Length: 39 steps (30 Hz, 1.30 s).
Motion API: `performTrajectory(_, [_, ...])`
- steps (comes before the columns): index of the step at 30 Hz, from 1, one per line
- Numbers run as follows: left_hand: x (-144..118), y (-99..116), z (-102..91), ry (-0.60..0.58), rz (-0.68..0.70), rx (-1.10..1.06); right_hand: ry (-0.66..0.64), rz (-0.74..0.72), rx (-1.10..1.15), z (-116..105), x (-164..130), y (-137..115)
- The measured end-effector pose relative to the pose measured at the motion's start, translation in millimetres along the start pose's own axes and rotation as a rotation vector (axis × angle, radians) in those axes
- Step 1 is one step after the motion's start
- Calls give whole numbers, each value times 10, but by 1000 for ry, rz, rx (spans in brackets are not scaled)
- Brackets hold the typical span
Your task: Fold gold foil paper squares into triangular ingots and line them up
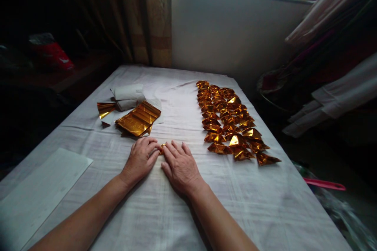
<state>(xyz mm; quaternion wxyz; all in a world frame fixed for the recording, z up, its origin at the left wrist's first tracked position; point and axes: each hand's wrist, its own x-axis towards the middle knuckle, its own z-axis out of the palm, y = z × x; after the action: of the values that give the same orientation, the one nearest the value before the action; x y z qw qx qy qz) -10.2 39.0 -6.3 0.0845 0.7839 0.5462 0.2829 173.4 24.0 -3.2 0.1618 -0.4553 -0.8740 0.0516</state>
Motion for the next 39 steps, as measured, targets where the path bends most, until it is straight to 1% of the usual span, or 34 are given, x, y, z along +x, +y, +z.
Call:
performTrajectory(2, [-3, -19, 6, 0, -7, -9, -79, 31, 4, -11, -23, -38])
performTrajectory(5, [-7, -43, 4, -20, -18, -25, -133, 89, -13, -24, -89, -15])
performTrajectory(9, [-16, -68, 0, -28, -18, -36, -143, 175, -68, -42, -196, 79])
performTrajectory(12, [-36, -96, -1, -18, 3, -39, -145, 198, -87, -54, -233, 109])
performTrajectory(18, [-98, -189, -5, 3, 40, -23, -156, 227, -68, -70, -223, 73])
performTrajectory(23, [-128, -272, -35, 9, 43, 2, -226, 308, -57, -88, -235, 32])
performTrajectory(25, [-138, -253, -63, 16, 42, 14, -228, 323, -62, -91, -243, 21])
performTrajectory(28, [-167, -120, -80, 26, 73, 85, -218, 328, -61, -87, -249, 10])
performTrajectory(29, [-178, -57, -69, 4, 120, 118, -215, 327, -57, -86, -249, 9])
performTrajectory(31, [-195, 63, -22, -124, 246, 165, -213, 328, -49, -83, -249, 7])
performTrajectory(32, [-199, 109, 9, -189, 281, 189, -211, 329, -45, -82, -248, 7])
performTrajectory(35, [-201, 157, 79, -307, 256, 255, -205, 328, -36, -80, -247, 8])
performTrajectory(37, [-201, 133, 78, -349, 216, 273, -202, 326, -30, -79, -246, 7])
performTrajectory(39, [-208, 103, 39, -365, 186, 278, -200, 329, -25, -79, -245, 6])
